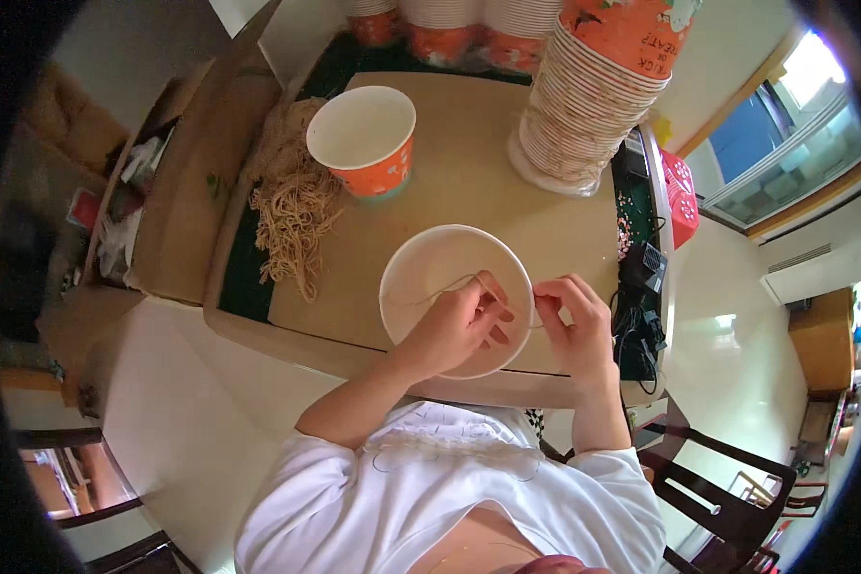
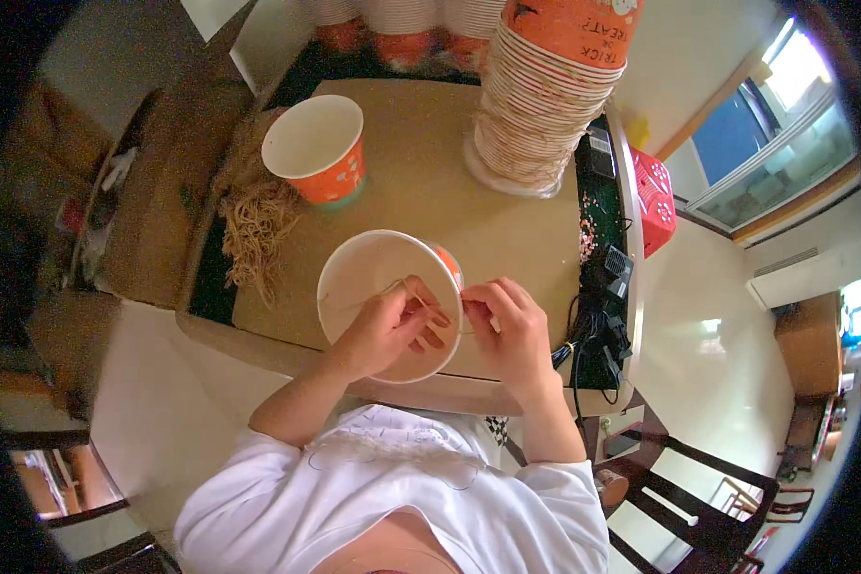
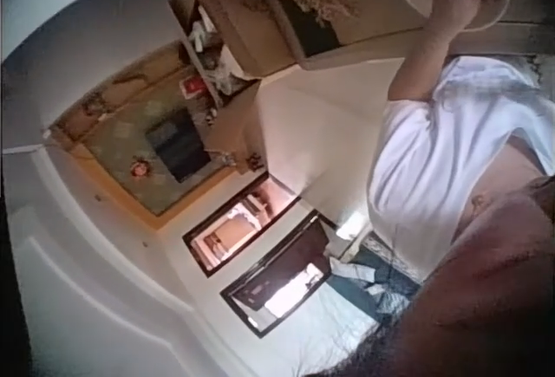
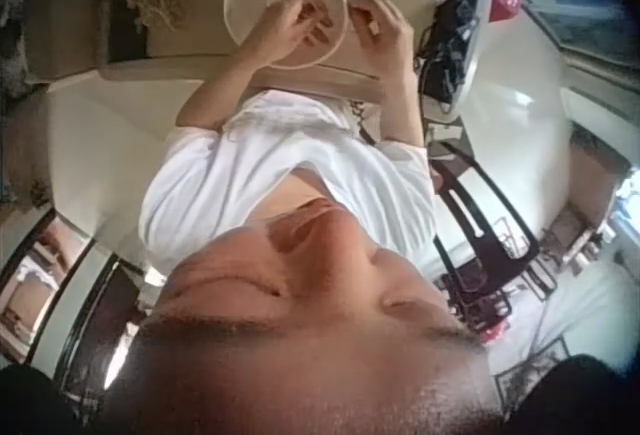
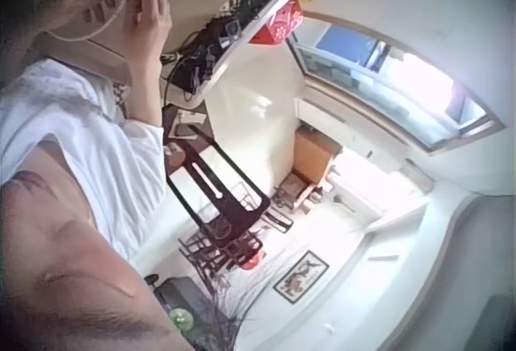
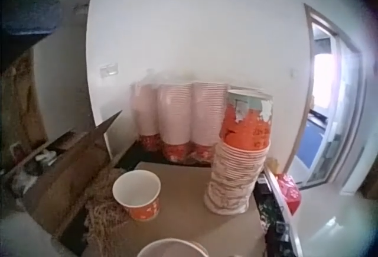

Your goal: Attaching and knotting string handles to printed paper buckets at a packaging workstation.

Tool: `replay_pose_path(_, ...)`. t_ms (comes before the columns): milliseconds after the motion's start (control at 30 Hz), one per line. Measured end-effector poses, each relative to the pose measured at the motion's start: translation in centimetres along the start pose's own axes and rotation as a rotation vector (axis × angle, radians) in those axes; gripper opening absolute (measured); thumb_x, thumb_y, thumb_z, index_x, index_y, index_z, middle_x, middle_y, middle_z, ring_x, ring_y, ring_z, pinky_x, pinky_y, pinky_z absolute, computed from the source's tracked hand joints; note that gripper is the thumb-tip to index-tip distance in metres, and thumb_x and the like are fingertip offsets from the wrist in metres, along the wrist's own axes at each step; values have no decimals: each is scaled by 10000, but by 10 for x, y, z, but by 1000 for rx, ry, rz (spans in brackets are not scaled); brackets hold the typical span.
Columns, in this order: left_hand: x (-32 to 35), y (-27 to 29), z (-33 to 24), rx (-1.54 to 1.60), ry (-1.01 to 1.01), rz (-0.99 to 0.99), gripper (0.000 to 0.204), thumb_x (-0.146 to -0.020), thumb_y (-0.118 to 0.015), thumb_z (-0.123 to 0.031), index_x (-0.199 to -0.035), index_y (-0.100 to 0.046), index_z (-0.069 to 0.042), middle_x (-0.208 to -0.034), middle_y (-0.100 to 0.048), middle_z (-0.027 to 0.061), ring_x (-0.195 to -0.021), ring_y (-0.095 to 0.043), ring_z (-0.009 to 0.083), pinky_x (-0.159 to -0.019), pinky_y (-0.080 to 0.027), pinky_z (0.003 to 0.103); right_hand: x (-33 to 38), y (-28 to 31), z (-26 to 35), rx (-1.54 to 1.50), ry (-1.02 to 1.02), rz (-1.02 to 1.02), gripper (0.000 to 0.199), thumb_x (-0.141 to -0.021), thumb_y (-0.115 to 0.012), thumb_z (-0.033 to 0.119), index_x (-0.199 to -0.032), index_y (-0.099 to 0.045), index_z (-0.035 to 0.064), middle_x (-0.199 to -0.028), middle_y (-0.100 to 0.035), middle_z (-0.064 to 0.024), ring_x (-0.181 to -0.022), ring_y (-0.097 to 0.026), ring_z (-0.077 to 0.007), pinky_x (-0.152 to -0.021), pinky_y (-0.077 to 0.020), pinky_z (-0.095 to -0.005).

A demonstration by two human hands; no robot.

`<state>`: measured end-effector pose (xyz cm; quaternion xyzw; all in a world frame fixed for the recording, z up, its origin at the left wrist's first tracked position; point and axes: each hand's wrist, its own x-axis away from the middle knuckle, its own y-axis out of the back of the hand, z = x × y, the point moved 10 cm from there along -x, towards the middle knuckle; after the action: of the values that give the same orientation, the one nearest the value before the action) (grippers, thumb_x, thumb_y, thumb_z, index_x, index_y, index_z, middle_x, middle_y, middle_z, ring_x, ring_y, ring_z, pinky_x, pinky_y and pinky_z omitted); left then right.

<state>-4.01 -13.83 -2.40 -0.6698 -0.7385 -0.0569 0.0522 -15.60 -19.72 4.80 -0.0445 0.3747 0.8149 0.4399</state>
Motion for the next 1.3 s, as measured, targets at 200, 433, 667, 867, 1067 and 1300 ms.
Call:
replay_pose_path(200, -2, 2, -5, -191, -144, -47, 110, -963, -485, -100, -987, -487, 8, -854, -673, 130, -730, -696, 223, -574, -559, 314, 2, 0, 26, 240, 92, 268, 112, -795, -670, 76, -891, -615, 56, -806, -617, -88, -756, -605, -296, -642, -496, -381)
replay_pose_path(433, -3, 4, -7, -311, -324, -124, 58, -944, -466, -84, -960, -469, -28, -784, -655, 150, -722, -672, 307, -625, -527, 401, -24, -3, 34, 240, 166, 157, 107, -791, -650, 52, -896, -634, 41, -855, -629, -86, -790, -606, -287, -661, -501, -373)
replay_pose_path(667, -8, 17, 5, -515, -210, -200, 103, -883, -493, -43, -985, -503, -37, -812, -627, 157, -797, -640, 356, -670, -498, 445, -24, -8, 58, 272, 400, 101, 266, -756, -678, 102, -1018, -647, 74, -1021, -622, -74, -911, -590, -264, -791, -465, -377)
replay_pose_path(867, -7, 6, 2, -663, -119, -117, 82, -878, -503, -57, -957, -512, -37, -787, -640, 174, -726, -652, 349, -623, -496, 443, -32, -24, 45, 497, 308, 230, 120, -781, -611, 112, -898, -625, 94, -1025, -625, -61, -903, -593, -257, -788, -421, -369)
replay_pose_path(1067, -10, 15, -4, -507, -195, -181, 50, -895, -521, -51, -933, -508, -22, -776, -653, 146, -702, -669, 288, -626, -517, 396, -16, -24, 21, 435, 60, 449, 91, -813, -632, 147, -846, -661, 67, -757, -657, -90, -692, -620, -280, -641, -454, -365)
replay_pose_path(1300, -18, 14, -25, -466, -299, -230, 50, -890, -543, -54, -912, -514, -19, -775, -637, 159, -703, -662, 269, -636, -509, 375, -17, -21, -28, 420, -181, 491, 99, -813, -625, 136, -862, -664, 59, -736, -657, -103, -652, -645, -271, -594, -506, -361)
